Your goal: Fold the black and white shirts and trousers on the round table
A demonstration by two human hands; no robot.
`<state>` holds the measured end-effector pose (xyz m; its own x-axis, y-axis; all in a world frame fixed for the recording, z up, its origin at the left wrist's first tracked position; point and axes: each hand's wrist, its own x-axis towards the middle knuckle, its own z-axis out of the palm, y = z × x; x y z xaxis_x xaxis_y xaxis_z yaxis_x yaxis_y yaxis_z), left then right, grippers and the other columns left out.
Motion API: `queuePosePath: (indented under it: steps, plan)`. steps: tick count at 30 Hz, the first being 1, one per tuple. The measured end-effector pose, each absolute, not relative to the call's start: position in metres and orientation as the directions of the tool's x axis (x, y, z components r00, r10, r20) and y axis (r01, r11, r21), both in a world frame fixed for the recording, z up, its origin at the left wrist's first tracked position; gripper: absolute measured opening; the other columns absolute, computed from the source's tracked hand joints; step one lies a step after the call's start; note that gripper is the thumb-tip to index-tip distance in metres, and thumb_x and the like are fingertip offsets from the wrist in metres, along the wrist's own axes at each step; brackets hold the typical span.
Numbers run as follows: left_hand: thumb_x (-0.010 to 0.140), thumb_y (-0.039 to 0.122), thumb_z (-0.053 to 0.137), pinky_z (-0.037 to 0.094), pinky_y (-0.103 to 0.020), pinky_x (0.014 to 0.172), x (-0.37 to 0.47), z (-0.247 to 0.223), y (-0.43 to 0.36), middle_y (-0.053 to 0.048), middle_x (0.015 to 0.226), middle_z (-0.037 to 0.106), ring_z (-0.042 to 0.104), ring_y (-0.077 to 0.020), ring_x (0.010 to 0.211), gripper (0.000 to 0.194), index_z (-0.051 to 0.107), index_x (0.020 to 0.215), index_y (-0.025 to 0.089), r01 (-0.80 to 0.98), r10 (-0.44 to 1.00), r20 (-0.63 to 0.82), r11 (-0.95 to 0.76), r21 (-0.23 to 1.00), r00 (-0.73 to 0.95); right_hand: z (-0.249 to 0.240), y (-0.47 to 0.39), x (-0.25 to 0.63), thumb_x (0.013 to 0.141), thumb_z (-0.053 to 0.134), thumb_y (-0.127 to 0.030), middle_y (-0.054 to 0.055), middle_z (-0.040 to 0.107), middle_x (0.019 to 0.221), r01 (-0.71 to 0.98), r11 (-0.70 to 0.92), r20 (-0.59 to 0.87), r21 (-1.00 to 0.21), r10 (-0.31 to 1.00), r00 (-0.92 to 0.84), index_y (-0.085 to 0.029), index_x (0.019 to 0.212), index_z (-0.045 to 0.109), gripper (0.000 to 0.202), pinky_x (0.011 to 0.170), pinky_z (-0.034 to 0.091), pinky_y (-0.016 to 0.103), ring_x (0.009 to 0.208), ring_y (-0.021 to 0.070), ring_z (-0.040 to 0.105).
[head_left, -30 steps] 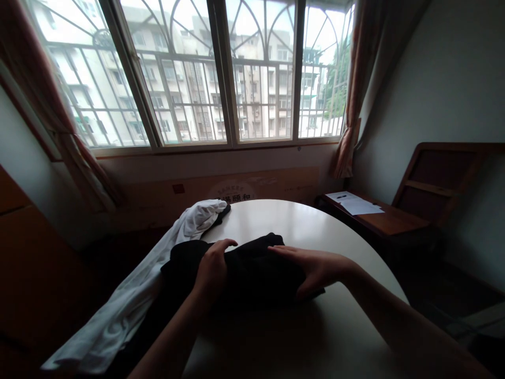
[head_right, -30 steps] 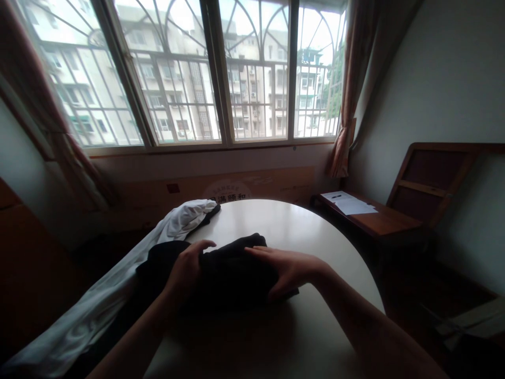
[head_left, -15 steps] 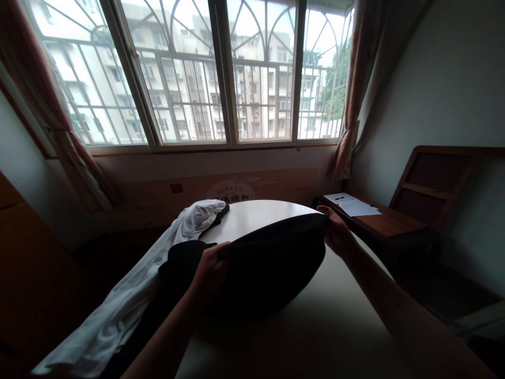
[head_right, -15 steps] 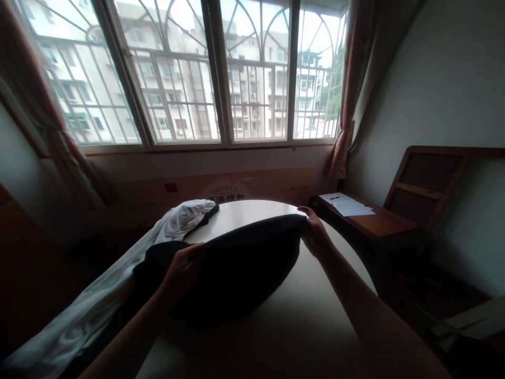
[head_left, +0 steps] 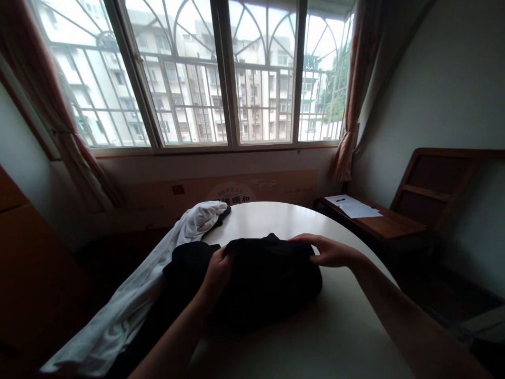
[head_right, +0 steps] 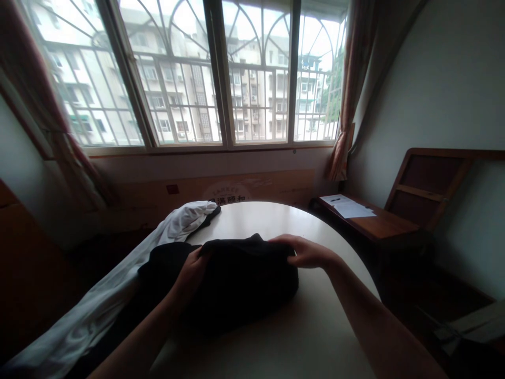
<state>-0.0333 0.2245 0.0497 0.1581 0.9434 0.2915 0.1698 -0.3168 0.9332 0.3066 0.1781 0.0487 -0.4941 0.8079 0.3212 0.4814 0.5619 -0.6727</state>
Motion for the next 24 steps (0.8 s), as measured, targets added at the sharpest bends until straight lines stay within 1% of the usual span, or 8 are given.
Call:
queuePosePath:
  steps: [3, 6, 9, 12, 15, 20, 22, 24]
  plan:
    - [0.069, 0.067, 0.068, 0.043, -0.027, 0.052, -0.033, 0.043, 0.228, -0.001, 0.057, 0.059, 0.053, -0.0169, 0.058, 0.052, 0.063, 0.064, 0.015, 0.152, 0.961, 0.245, -0.263, 0.953, 0.128, 0.050, 0.176, 0.304, 0.079, 0.065, -0.016, 0.007, 0.069, 0.131, 0.519, 0.554, 0.304, -0.650, 0.816, -0.491, -0.026, 0.134, 0.066, 0.056, 0.108, 0.047, 0.045, 0.120, 0.0286, 0.063]
    - [0.068, 0.067, 0.067, 0.043, -0.027, 0.051, -0.031, 0.040, 0.230, -0.001, 0.055, 0.059, 0.053, -0.0174, 0.056, 0.053, 0.064, 0.063, 0.015, 0.162, 0.964, 0.231, -0.251, 0.954, 0.135, 0.042, 0.185, 0.303, 0.089, 0.056, -0.027, 0.005, 0.075, 0.098, 0.605, 0.449, 0.326, -0.658, 0.894, -0.308, -0.022, 0.105, 0.074, 0.024, 0.087, 0.054, 0.038, 0.092, 0.0241, 0.068]
    - [0.072, 0.059, 0.063, 0.046, -0.030, 0.056, -0.028, 0.039, 0.227, -0.003, 0.059, 0.065, 0.057, -0.0205, 0.060, 0.043, 0.067, 0.065, 0.016, 0.234, 0.938, 0.296, -0.334, 0.913, 0.183, 0.034, 0.196, 0.305, 0.095, 0.047, -0.038, 0.003, 0.068, 0.080, 0.608, 0.356, 0.407, -0.710, 0.911, -0.057, -0.022, 0.096, 0.067, 0.025, 0.071, 0.050, 0.033, 0.076, 0.0213, 0.063]
    - [0.076, 0.049, 0.058, 0.048, -0.031, 0.064, -0.023, 0.041, 0.218, -0.004, 0.069, 0.073, 0.063, -0.0233, 0.067, 0.035, 0.072, 0.071, 0.017, 0.318, 0.898, 0.347, -0.423, 0.849, 0.271, 0.034, 0.202, 0.304, 0.093, 0.046, -0.044, 0.002, 0.064, 0.080, 0.525, 0.325, 0.460, -0.787, 0.875, 0.149, -0.021, 0.090, 0.061, 0.027, 0.072, 0.048, 0.033, 0.079, 0.0217, 0.060]
    - [0.076, 0.051, 0.058, 0.047, -0.031, 0.064, -0.020, 0.047, 0.212, -0.004, 0.071, 0.073, 0.063, -0.0234, 0.067, 0.038, 0.072, 0.073, 0.016, 0.342, 0.890, 0.341, -0.435, 0.833, 0.302, 0.048, 0.198, 0.299, 0.091, 0.049, -0.050, 0.002, 0.061, 0.079, 0.382, 0.311, 0.420, -0.870, 0.873, 0.248, -0.022, 0.085, 0.058, 0.030, 0.072, 0.048, 0.032, 0.079, 0.0211, 0.057]
    - [0.073, 0.064, 0.060, 0.039, -0.027, 0.052, -0.023, 0.091, 0.214, 0.000, 0.055, 0.059, 0.050, -0.0164, 0.054, 0.048, 0.062, 0.064, 0.017, 0.254, 0.919, 0.357, -0.390, 0.885, 0.169, 0.113, 0.163, 0.287, 0.090, 0.057, -0.062, 0.001, 0.061, 0.080, 0.131, 0.337, 0.351, -0.932, 0.931, 0.099, -0.021, 0.092, 0.060, 0.040, 0.064, 0.047, 0.026, 0.074, 0.0175, 0.057]
    - [0.074, 0.065, 0.060, 0.036, -0.026, 0.049, -0.019, 0.125, 0.209, 0.002, 0.052, 0.053, 0.046, -0.0138, 0.050, 0.048, 0.059, 0.063, 0.018, 0.190, 0.912, 0.382, -0.406, 0.894, 0.151, 0.146, 0.144, 0.279, 0.090, 0.060, -0.064, 0.001, 0.063, 0.084, 0.132, 0.375, 0.372, -0.918, 0.927, -0.048, -0.022, 0.101, 0.063, 0.044, 0.065, 0.049, 0.026, 0.077, 0.0176, 0.060]
    - [0.077, 0.061, 0.061, 0.036, -0.024, 0.049, -0.008, 0.165, 0.192, 0.002, 0.054, 0.055, 0.047, -0.0134, 0.051, 0.045, 0.061, 0.067, 0.017, 0.151, 0.873, 0.455, -0.480, 0.864, 0.174, 0.176, 0.129, 0.266, 0.086, 0.069, -0.061, 0.003, 0.067, 0.098, 0.227, 0.490, 0.452, -0.842, 0.870, -0.198, -0.024, 0.119, 0.063, 0.050, 0.077, 0.053, 0.029, 0.093, 0.0205, 0.063]
